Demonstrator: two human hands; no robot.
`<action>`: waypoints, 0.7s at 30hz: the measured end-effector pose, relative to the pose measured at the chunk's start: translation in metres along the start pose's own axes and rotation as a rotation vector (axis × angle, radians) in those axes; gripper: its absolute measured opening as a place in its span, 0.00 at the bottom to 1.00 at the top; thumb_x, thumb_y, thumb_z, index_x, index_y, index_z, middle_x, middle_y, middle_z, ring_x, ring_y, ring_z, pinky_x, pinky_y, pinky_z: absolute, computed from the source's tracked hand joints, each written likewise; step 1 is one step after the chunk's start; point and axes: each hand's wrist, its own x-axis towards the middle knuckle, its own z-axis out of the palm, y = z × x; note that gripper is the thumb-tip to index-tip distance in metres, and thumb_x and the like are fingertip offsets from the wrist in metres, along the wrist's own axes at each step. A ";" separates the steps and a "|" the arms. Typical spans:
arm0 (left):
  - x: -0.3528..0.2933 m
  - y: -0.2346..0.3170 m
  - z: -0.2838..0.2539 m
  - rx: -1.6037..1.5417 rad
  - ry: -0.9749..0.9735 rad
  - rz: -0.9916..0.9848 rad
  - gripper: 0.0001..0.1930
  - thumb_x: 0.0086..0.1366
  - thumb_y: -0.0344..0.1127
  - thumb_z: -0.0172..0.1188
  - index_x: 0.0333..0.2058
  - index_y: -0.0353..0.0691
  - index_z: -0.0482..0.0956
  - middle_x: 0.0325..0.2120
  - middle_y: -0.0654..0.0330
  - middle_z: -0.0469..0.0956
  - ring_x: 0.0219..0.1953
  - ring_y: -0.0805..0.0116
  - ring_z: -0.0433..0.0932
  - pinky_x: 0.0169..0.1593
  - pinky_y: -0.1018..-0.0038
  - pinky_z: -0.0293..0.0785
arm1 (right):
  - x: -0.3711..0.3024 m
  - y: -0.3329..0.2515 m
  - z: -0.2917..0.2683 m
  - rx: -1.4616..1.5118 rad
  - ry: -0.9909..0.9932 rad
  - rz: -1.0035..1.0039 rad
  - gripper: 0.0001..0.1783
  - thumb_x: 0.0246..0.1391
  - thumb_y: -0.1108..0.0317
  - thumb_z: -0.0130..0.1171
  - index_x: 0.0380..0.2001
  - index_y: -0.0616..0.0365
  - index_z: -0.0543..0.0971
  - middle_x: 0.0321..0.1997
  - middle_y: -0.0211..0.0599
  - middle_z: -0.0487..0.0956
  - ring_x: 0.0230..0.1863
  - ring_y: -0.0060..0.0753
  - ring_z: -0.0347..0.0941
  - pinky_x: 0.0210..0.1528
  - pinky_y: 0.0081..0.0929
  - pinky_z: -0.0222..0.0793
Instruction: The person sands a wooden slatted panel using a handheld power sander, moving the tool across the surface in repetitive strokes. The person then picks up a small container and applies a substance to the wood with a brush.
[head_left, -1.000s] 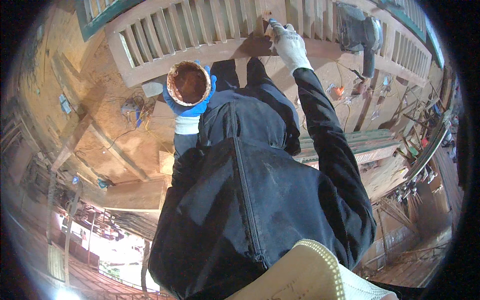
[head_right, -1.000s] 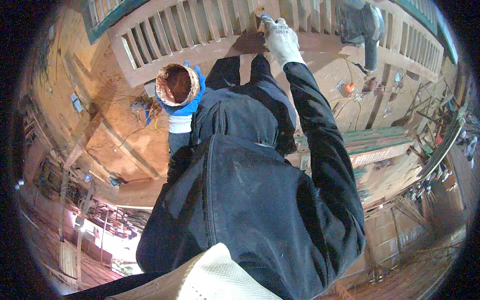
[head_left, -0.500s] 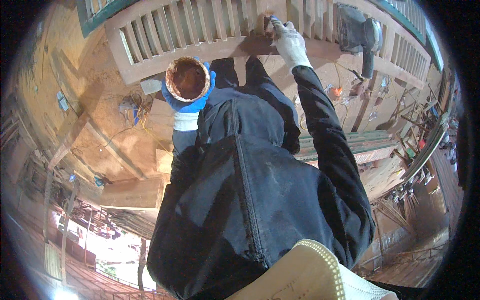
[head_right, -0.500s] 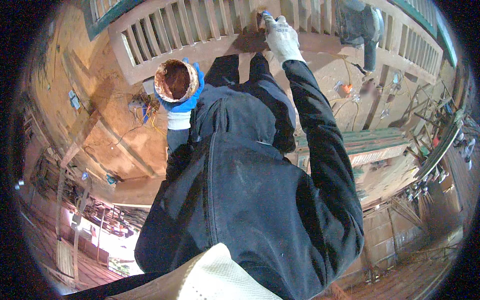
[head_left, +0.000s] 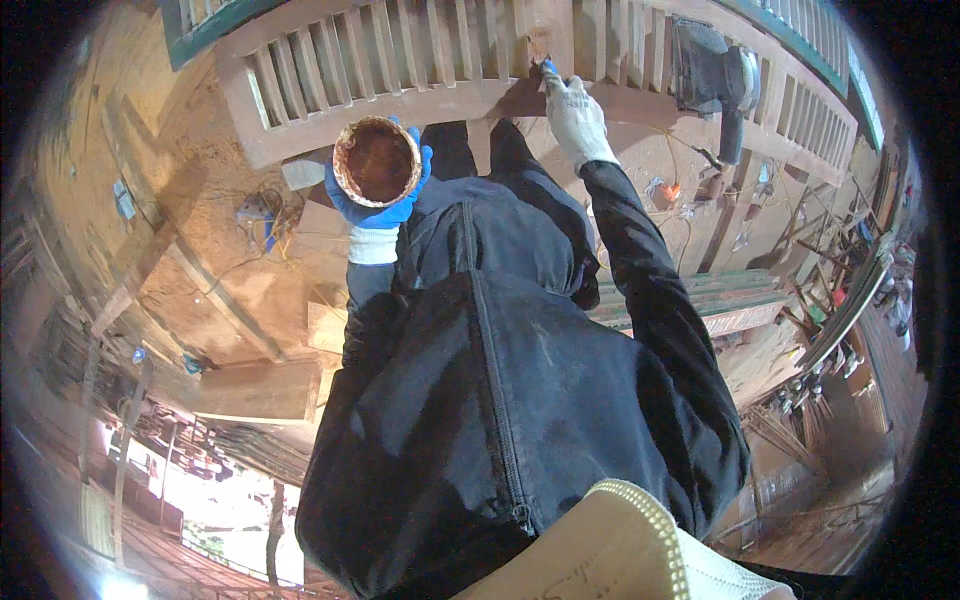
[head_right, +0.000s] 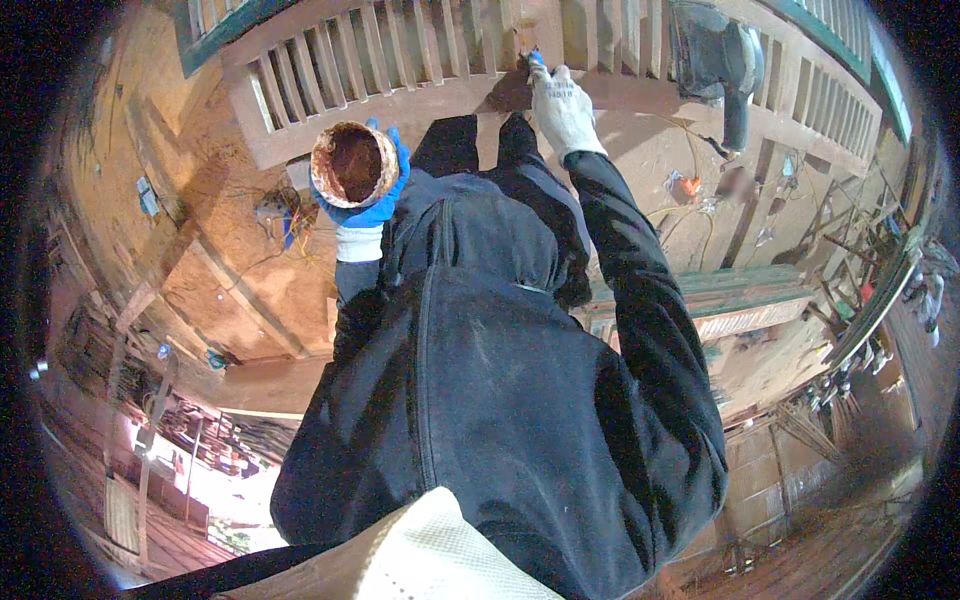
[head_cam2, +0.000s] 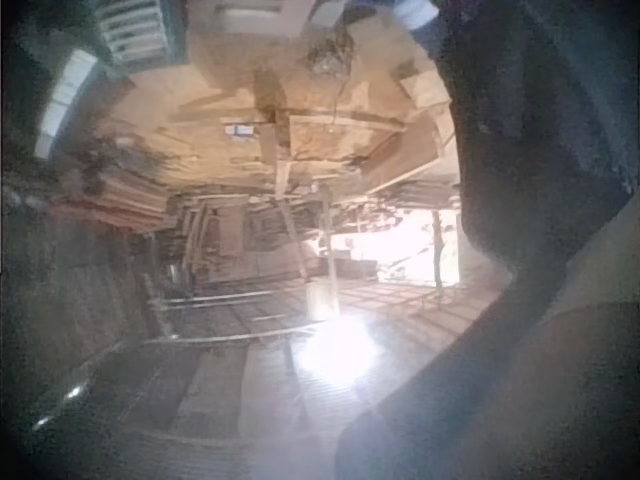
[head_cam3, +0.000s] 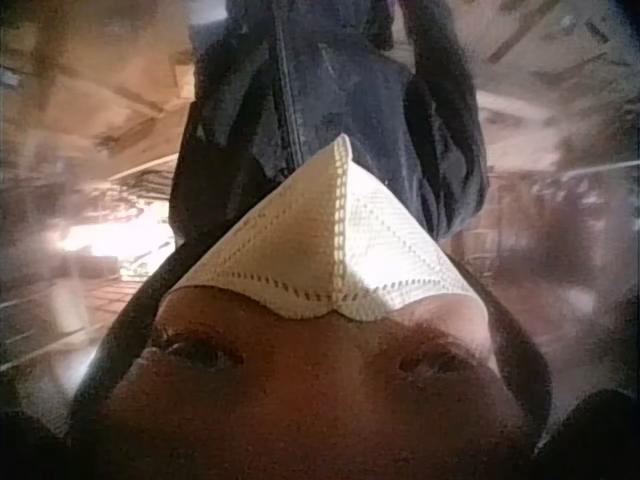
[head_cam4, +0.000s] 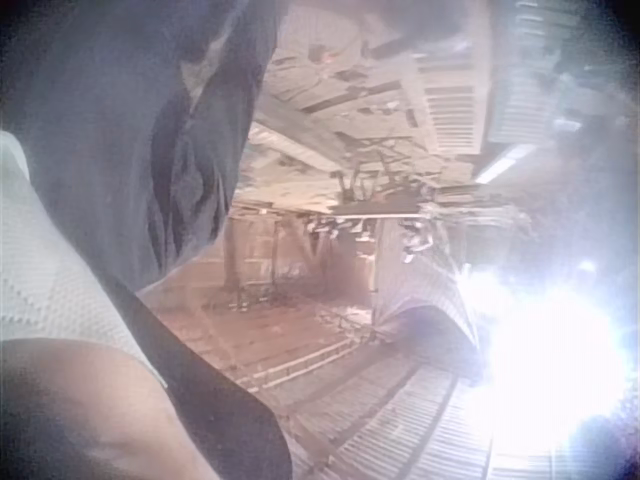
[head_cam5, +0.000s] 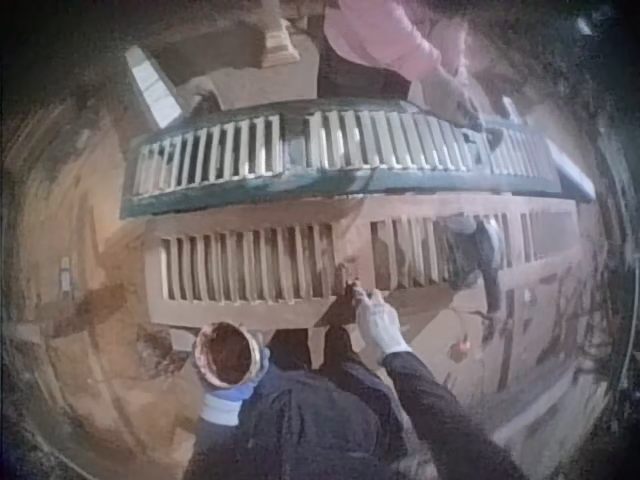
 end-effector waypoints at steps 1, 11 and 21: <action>-0.001 0.000 0.000 -0.005 0.015 0.011 0.37 0.57 0.64 0.54 0.59 0.46 0.68 0.62 0.54 0.65 0.64 0.41 0.59 0.64 0.39 0.54 | -0.004 0.001 -0.002 0.033 -0.024 -0.001 0.26 0.58 0.67 0.51 0.61 0.37 0.68 0.39 0.49 0.74 0.36 0.55 0.78 0.37 0.48 0.75; -0.002 -0.005 0.003 -0.018 0.045 -0.002 0.38 0.54 0.65 0.55 0.58 0.47 0.70 0.60 0.53 0.68 0.63 0.41 0.60 0.63 0.40 0.54 | 0.044 -0.002 -0.028 -0.156 0.099 -0.181 0.32 0.48 0.70 0.59 0.59 0.35 0.70 0.41 0.47 0.75 0.37 0.51 0.79 0.36 0.43 0.76; -0.003 0.003 -0.011 -0.003 -0.011 0.011 0.39 0.54 0.67 0.53 0.58 0.47 0.69 0.60 0.51 0.68 0.64 0.42 0.60 0.63 0.39 0.53 | 0.034 0.031 -0.025 0.152 0.085 -0.123 0.20 0.61 0.58 0.50 0.56 0.33 0.73 0.46 0.50 0.77 0.44 0.52 0.77 0.46 0.45 0.73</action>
